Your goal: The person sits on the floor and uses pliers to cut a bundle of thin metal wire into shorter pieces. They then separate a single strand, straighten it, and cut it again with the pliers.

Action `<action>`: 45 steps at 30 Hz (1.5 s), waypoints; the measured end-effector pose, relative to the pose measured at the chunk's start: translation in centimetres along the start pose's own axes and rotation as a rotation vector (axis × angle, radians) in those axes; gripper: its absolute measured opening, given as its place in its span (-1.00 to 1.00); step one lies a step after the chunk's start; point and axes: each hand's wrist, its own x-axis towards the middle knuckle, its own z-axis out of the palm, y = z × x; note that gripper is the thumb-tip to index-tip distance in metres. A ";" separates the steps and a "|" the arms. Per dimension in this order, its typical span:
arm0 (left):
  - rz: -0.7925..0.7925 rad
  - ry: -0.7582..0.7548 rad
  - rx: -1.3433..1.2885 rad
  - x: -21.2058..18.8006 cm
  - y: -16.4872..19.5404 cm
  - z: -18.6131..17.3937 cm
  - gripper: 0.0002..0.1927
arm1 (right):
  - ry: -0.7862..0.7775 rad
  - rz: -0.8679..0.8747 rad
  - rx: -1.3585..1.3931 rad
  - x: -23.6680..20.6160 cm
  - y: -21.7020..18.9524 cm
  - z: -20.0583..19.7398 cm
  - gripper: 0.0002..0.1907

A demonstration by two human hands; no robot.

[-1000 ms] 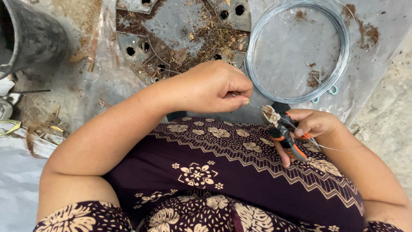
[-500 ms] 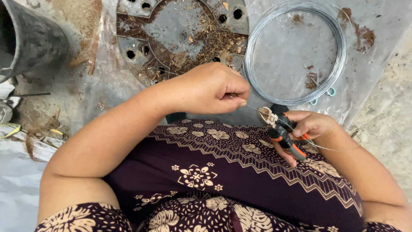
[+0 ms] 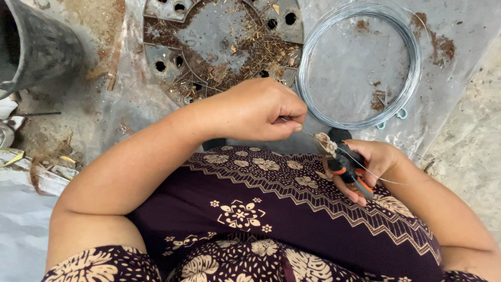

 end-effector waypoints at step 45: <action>0.013 -0.032 0.063 0.2 0.8 -0.3 -0.86 | 0.253 0.051 -0.623 2.1 1.3 1.1 -0.51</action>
